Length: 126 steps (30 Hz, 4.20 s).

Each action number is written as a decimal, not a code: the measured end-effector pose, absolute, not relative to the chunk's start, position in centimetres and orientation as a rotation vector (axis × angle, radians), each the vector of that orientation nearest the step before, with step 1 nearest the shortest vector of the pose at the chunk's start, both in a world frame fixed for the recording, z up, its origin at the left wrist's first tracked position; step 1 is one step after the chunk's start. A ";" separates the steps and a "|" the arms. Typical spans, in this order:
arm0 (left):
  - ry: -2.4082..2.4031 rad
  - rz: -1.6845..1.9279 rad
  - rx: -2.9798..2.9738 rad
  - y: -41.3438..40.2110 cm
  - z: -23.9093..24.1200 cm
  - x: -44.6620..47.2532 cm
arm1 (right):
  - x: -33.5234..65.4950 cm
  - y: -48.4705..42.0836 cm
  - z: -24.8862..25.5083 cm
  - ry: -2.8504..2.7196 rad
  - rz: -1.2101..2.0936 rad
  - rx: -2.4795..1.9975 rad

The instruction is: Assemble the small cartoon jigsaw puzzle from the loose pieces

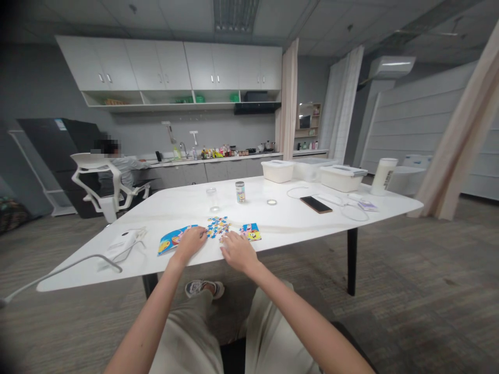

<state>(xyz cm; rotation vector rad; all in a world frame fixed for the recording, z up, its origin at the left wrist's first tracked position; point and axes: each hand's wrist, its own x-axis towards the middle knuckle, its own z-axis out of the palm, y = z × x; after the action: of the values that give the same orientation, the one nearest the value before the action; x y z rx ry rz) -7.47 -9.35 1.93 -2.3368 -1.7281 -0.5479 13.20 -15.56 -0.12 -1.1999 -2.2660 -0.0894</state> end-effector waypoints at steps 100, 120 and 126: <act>-1.766 -1.010 -2.406 -8.5 -0.1 -7.8 | 12.7 -12.7 -0.1 -2.241 0.147 -1.304; -1.663 -1.078 -2.617 -7.8 -0.3 -7.8 | 12.8 -12.5 0.0 -2.265 0.136 -1.342; -1.514 -1.175 -2.613 -7.9 -0.1 -7.6 | 12.8 -12.6 0.2 -2.251 0.112 -1.288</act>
<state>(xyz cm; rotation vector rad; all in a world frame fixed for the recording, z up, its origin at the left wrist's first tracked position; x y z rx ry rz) -7.60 -7.93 -0.09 -2.6126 -1.5143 -1.1752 12.78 -12.58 0.16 -1.2876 -2.2508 0.1119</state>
